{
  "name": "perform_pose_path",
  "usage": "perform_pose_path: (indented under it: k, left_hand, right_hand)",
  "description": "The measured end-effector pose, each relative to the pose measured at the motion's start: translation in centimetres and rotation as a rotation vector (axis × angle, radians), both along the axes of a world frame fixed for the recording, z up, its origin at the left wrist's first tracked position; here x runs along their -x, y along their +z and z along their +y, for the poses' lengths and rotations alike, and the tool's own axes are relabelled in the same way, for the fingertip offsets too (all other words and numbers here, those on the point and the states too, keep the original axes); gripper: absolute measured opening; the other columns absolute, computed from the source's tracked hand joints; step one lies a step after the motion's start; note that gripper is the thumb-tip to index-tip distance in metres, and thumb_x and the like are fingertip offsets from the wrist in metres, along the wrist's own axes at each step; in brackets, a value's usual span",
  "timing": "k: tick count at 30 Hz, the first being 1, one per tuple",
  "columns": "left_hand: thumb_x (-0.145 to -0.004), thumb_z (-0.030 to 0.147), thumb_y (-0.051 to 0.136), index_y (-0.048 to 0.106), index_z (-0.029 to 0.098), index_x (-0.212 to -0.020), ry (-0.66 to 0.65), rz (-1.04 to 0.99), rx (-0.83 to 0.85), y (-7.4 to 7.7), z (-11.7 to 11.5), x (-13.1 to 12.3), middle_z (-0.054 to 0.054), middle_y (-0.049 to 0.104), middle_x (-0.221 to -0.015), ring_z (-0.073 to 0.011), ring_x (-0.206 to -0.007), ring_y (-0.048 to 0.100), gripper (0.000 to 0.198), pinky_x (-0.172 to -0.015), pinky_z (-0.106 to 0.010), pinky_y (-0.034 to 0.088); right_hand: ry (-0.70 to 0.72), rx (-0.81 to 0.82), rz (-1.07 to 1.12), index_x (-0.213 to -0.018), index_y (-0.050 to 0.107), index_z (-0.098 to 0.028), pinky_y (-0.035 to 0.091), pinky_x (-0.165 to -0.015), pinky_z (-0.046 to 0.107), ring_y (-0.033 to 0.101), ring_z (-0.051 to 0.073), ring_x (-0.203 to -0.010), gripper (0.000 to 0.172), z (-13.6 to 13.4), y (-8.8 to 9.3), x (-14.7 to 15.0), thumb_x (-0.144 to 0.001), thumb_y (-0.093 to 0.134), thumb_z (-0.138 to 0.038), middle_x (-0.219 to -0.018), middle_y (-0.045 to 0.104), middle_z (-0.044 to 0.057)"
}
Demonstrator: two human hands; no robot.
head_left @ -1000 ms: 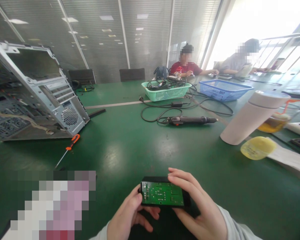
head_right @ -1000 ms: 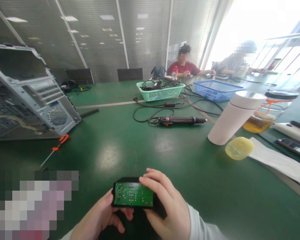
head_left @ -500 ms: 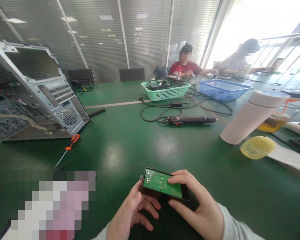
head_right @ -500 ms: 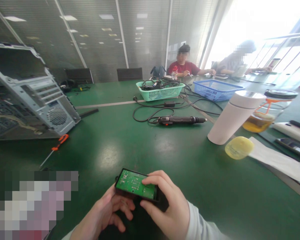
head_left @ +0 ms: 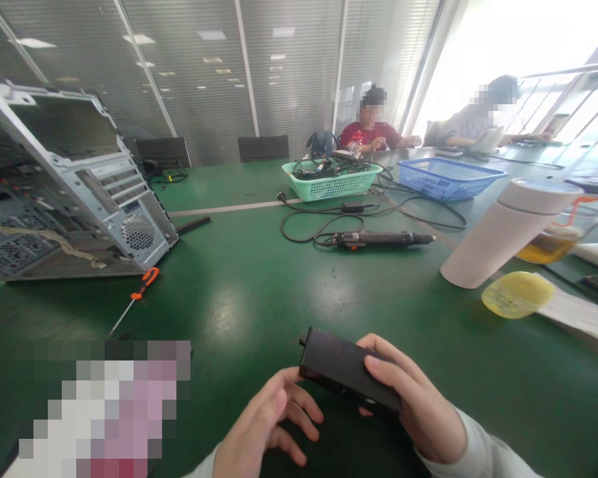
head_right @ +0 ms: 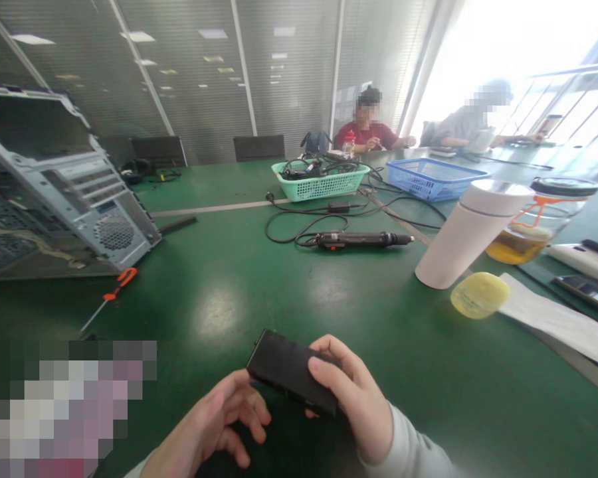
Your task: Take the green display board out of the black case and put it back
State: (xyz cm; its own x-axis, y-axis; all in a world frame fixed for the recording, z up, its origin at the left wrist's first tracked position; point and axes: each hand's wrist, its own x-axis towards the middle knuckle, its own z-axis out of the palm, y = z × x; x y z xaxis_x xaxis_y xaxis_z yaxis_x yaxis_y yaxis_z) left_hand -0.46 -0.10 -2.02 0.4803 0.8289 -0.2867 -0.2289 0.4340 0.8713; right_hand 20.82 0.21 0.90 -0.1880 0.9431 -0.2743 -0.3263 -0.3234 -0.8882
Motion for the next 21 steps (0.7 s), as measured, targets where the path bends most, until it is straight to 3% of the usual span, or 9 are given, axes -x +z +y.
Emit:
perform_pose_path:
  k: [2, 7, 14, 21]
  left_hand:
    - [-0.074, 0.069, 0.06, 0.068, 0.019, -0.105, -0.013, 0.01, 0.0, 0.5, 0.0, 0.0, -0.006, 0.069, -0.083, -0.0195, -0.072, 0.064, 0.059, -0.05, -0.023, 0.049]
    - [-0.074, 0.068, 0.062, 0.072, 0.017, -0.098, 0.012, 0.041, 0.012, 1.6, -0.2, -0.1, -0.007, 0.071, -0.081, -0.0194, -0.072, 0.064, 0.057, -0.051, -0.023, 0.049]
    - [-0.072, 0.066, 0.065, 0.074, 0.018, -0.096, 0.06, 0.021, 0.026, 1.3, -0.3, -0.2, -0.006, 0.072, -0.078, -0.0192, -0.072, 0.065, 0.055, -0.049, -0.022, 0.051]
    - [-0.072, 0.064, 0.067, 0.075, 0.018, -0.096, 0.091, 0.012, 0.041, 1.4, -0.4, -0.3, -0.007, 0.074, -0.076, -0.0186, -0.069, 0.067, 0.053, -0.048, -0.021, 0.051]
  right_hand:
    - [0.012, 0.132, 0.078, -0.075, 0.054, -0.018, 0.043, -0.043, 0.016, 0.05, 0.009, -0.046, 0.044, 0.2, 0.3, 0.0, -0.07, 0.073, -0.057, -0.056, 0.052, -0.005]
    - [0.038, 0.217, 0.161, -0.075, 0.055, -0.017, 0.043, -0.04, 0.014, 0.049, 0.007, -0.046, 0.043, 0.0, 0.5, 0.1, -0.069, 0.074, -0.055, -0.057, 0.051, -0.004]
    - [0.044, 0.195, 0.127, -0.079, 0.06, -0.016, 0.044, -0.043, 0.015, 0.051, 0.008, -0.048, 0.044, -0.1, 0.5, 0.1, -0.067, 0.074, -0.057, -0.059, 0.054, -0.003]
    - [0.061, 0.057, -0.032, -0.084, 0.061, -0.018, 0.045, -0.044, 0.017, 0.055, 0.011, -0.048, 0.051, 0.3, -1.3, -0.3, -0.064, 0.073, -0.064, -0.06, 0.058, -0.003]
